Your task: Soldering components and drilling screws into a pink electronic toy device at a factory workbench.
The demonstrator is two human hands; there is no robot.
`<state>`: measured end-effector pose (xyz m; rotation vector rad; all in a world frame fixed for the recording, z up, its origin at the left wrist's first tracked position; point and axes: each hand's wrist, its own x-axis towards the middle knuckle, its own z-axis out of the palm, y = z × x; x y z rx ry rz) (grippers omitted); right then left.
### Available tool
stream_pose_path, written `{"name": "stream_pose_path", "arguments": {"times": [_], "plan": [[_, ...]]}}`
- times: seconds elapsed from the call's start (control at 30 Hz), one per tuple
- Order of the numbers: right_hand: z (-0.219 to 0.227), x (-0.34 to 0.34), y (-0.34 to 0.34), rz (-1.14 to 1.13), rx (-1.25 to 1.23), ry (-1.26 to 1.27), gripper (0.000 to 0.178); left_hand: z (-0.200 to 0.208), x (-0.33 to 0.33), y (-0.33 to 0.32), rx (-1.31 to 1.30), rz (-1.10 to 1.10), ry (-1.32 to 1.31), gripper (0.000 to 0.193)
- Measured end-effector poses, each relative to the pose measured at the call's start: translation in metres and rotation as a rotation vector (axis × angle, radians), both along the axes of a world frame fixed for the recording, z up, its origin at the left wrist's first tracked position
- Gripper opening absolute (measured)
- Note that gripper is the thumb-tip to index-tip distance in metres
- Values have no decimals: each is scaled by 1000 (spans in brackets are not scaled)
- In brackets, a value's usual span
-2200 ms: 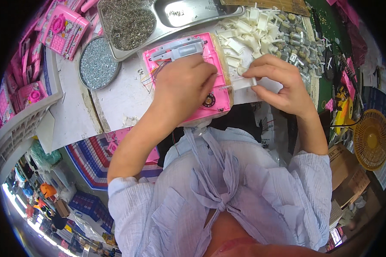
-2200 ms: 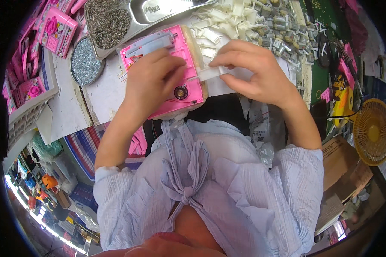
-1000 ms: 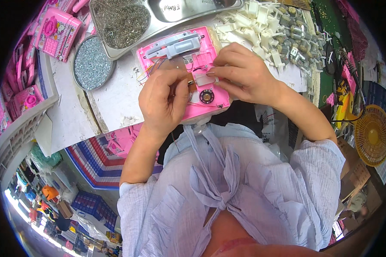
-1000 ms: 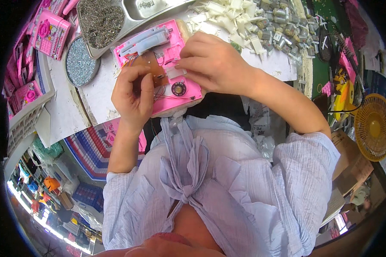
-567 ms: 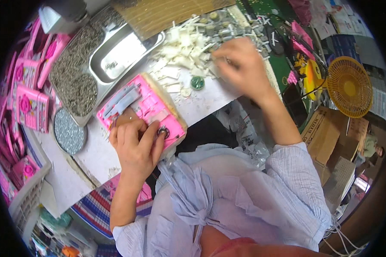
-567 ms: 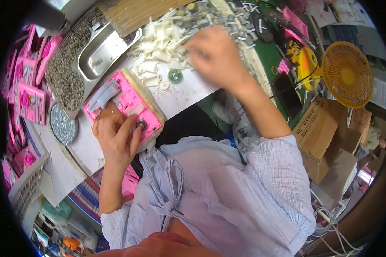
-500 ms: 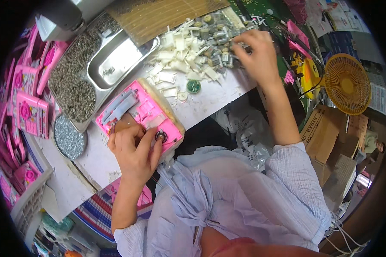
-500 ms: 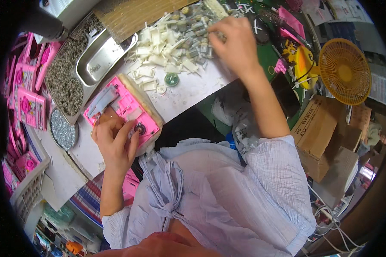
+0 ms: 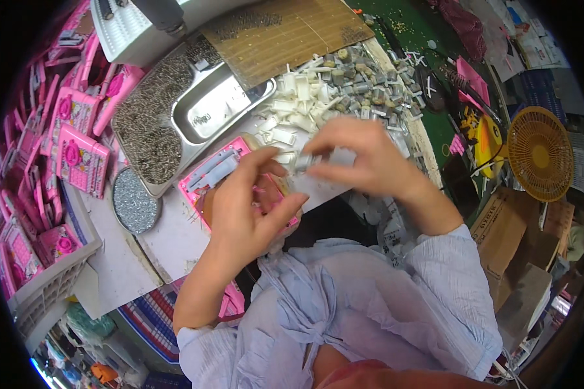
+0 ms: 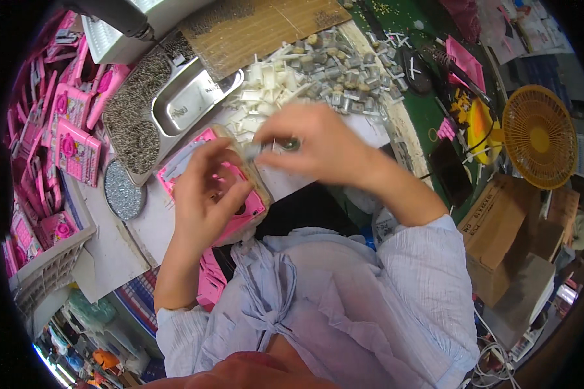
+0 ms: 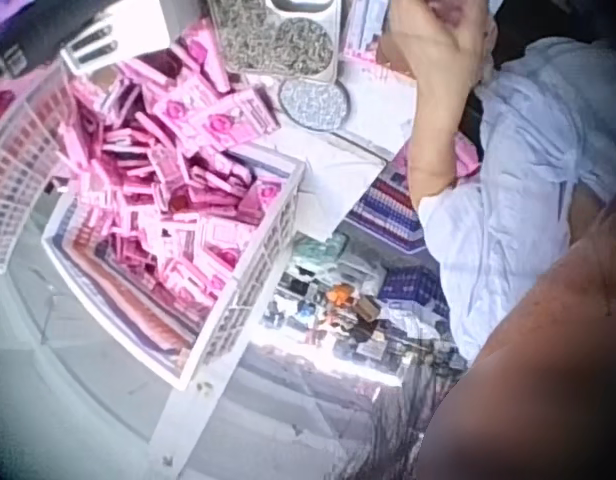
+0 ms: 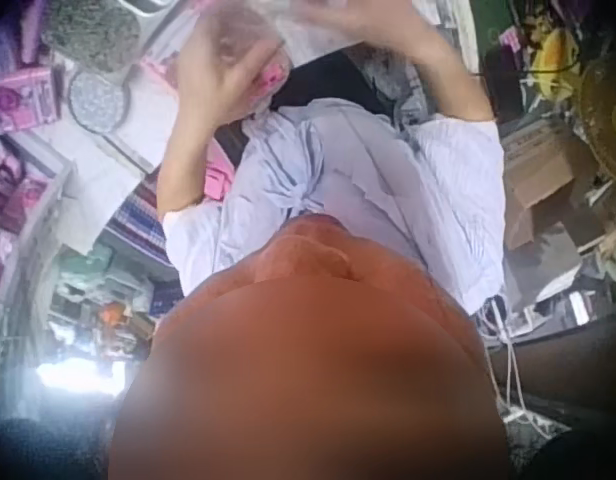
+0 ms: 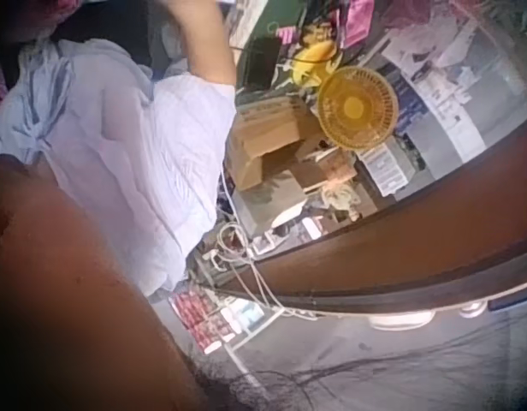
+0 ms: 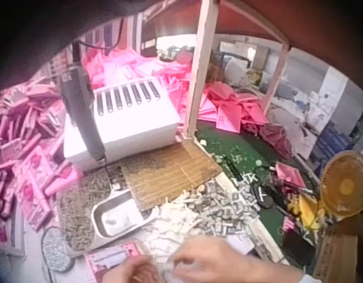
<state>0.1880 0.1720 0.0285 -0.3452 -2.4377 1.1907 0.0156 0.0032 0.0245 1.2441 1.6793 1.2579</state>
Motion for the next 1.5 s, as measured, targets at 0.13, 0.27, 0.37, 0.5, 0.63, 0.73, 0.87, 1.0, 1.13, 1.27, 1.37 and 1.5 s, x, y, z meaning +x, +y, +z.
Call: {"name": "stream_pose_path", "arguments": {"times": [0.13, 0.27, 0.37, 0.5, 0.63, 0.73, 0.87, 1.0, 1.13, 1.27, 1.37, 1.5], "plan": [[1, 12, -23, -36, -325, 18, 23, -3, -13, 9, -191, -203, -460, 27], [-5, 25, -30, -58, -739, 52, 22, 5, -6, 13, -212, -254, -694, 18], [-22, 35, -33, -47, -892, 176, 18, 6, -2, 21, -226, -257, -751, 17], [-33, 50, -23, 18, -1206, 377, 14, 15, 3, 45, -253, -409, -744, 17], [-41, 64, -9, 16, -1453, 603, 15, 23, -11, 138, -263, -653, -389, 22], [-49, 54, -5, 87, -1518, 670, 18, -17, -35, 237, -15, -200, 348, 28], [-46, 63, -4, 9, -1498, 648, 19, -65, -37, 326, 195, -201, 757, 22], [-49, 82, 3, -73, -1437, 647, 17, -74, -26, 344, 124, -267, 863, 22], [-49, 87, 7, -67, -1424, 689, 16, -78, -23, 348, 89, -258, 888, 22], [-47, 91, 7, -112, -1344, 654, 18, -75, -24, 339, 60, -213, 866, 16], [-44, 100, 7, -292, -1050, 492, 19, -70, -14, 344, 38, -201, 905, 17], [-36, 82, 3, -388, -728, 203, 27, -69, -13, 346, 4, -144, 1012, 19]]}}
